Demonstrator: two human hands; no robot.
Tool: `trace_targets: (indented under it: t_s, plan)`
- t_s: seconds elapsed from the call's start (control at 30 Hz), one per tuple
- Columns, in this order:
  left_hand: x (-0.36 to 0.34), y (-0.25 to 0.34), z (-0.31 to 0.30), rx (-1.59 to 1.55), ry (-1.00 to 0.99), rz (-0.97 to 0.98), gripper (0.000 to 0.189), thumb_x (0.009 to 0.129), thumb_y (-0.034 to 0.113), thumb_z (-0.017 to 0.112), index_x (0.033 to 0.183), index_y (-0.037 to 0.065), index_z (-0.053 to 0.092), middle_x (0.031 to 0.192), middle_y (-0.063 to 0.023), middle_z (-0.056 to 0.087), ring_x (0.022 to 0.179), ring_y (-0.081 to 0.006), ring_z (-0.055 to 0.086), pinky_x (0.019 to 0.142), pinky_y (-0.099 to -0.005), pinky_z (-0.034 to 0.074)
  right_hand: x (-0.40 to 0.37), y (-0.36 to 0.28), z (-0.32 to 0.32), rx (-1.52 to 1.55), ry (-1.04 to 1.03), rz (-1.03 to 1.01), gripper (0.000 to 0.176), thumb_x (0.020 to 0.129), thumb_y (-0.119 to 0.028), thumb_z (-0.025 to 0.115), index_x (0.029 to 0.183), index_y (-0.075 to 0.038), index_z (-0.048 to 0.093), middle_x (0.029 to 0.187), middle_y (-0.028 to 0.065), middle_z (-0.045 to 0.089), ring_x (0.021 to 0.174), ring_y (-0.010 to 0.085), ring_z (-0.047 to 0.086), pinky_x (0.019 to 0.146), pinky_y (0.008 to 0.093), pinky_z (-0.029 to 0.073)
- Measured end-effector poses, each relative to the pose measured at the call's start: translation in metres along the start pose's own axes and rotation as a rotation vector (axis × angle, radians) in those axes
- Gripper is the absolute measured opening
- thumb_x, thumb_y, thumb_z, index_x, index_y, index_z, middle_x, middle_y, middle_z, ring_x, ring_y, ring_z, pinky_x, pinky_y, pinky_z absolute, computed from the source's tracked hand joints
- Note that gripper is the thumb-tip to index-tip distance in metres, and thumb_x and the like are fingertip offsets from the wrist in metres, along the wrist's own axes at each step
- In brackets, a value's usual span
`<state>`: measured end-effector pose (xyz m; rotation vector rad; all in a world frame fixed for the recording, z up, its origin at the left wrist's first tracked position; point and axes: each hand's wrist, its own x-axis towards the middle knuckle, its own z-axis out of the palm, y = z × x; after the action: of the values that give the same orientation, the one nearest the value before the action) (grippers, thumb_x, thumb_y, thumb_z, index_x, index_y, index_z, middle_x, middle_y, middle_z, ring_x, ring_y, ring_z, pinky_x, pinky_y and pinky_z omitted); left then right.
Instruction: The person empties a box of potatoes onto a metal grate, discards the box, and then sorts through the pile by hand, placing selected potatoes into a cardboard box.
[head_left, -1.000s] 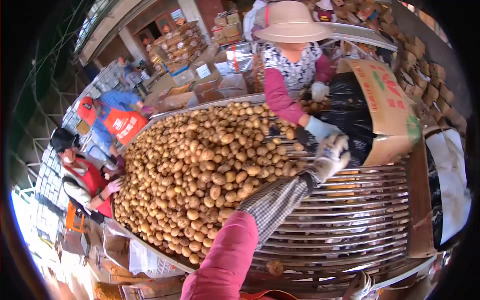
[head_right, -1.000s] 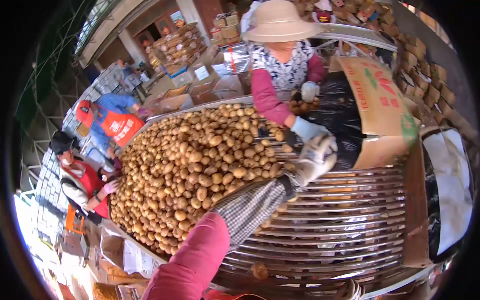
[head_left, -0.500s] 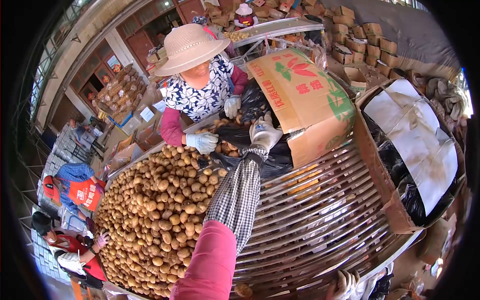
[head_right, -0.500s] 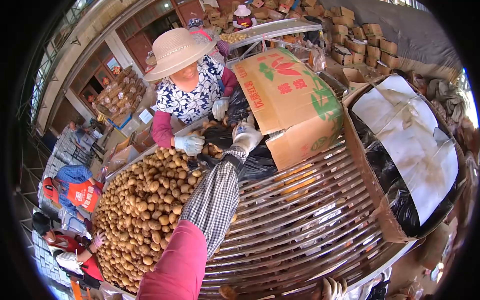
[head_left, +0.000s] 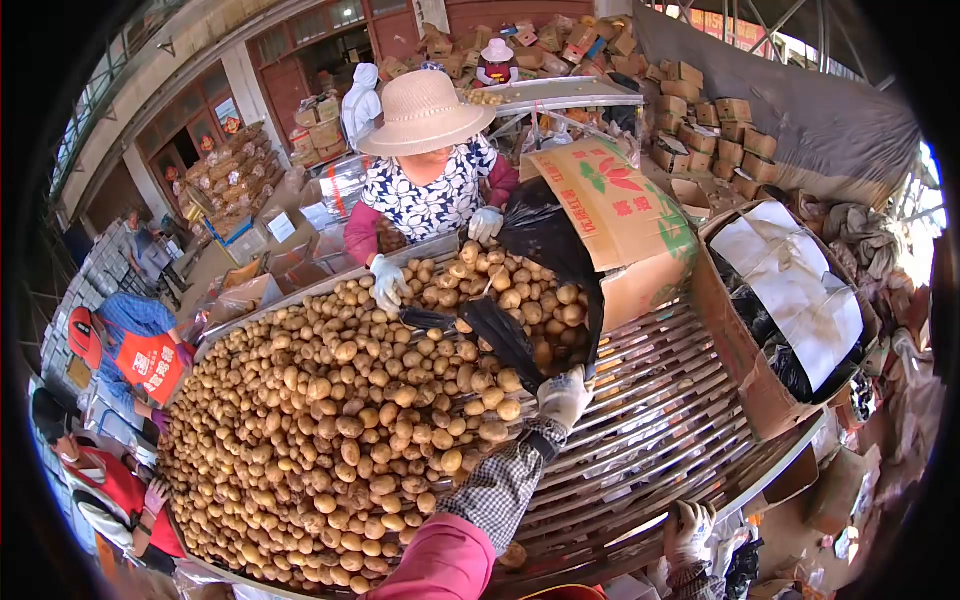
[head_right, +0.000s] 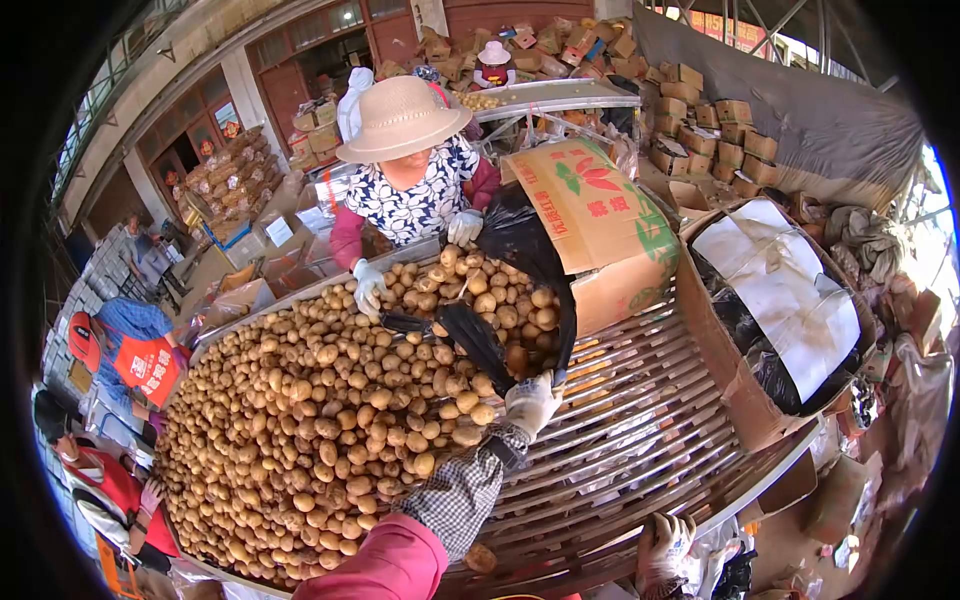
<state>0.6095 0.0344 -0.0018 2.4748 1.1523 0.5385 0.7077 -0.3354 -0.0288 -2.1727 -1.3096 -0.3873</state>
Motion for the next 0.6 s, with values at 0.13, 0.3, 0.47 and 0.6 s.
trace_targets:
  t_s: [0.13,0.3,0.47,0.6]
  plan:
    - [-0.086,-0.022,0.008,0.014,0.195,0.145,0.028,0.094,0.037,0.062,0.110,0.013,0.064,0.076,-0.0073,0.071,0.055,-0.0237,0.064,0.052,-0.0397,0.053,0.000,-0.001,0.001,-0.025,-0.028,0.015,0.011,0.082,-0.009,0.067,0.093,-0.006,0.067,0.088,0.0112,0.067,0.085,0.0331,0.062,0.096,0.0491,0.043]
    - [-0.266,-0.107,-0.025,-0.105,-0.428,0.101,0.036,0.092,0.045,0.068,0.095,0.010,0.071,0.079,-0.0148,0.072,0.072,-0.0279,0.072,0.065,-0.0409,0.058,-0.002,0.000,0.006,-0.033,-0.026,0.024,0.011,0.084,-0.009,0.066,0.095,-0.007,0.067,0.088,0.0092,0.067,0.086,0.0314,0.063,0.099,0.0495,0.042]
    - [-0.195,-0.093,-0.086,-0.277,0.018,0.167,0.017,0.087,0.013,0.076,0.095,0.001,0.068,0.072,-0.0084,0.065,0.062,-0.0209,0.064,0.056,-0.0360,0.052,-0.001,-0.001,0.006,-0.053,-0.086,0.044,0.011,0.083,-0.007,0.066,0.094,-0.006,0.066,0.091,0.0102,0.067,0.089,0.0315,0.063,0.099,0.0496,0.042]
    - [-0.109,-0.072,-0.073,-0.557,-0.075,0.092,0.019,0.090,0.013,0.069,0.107,0.004,0.065,0.083,-0.0086,0.069,0.071,-0.0176,0.065,0.063,-0.0337,0.053,0.002,-0.009,0.000,-0.049,-0.108,0.089,0.011,0.083,-0.009,0.066,0.094,-0.005,0.067,0.092,0.0108,0.067,0.090,0.0315,0.063,0.099,0.0489,0.042]
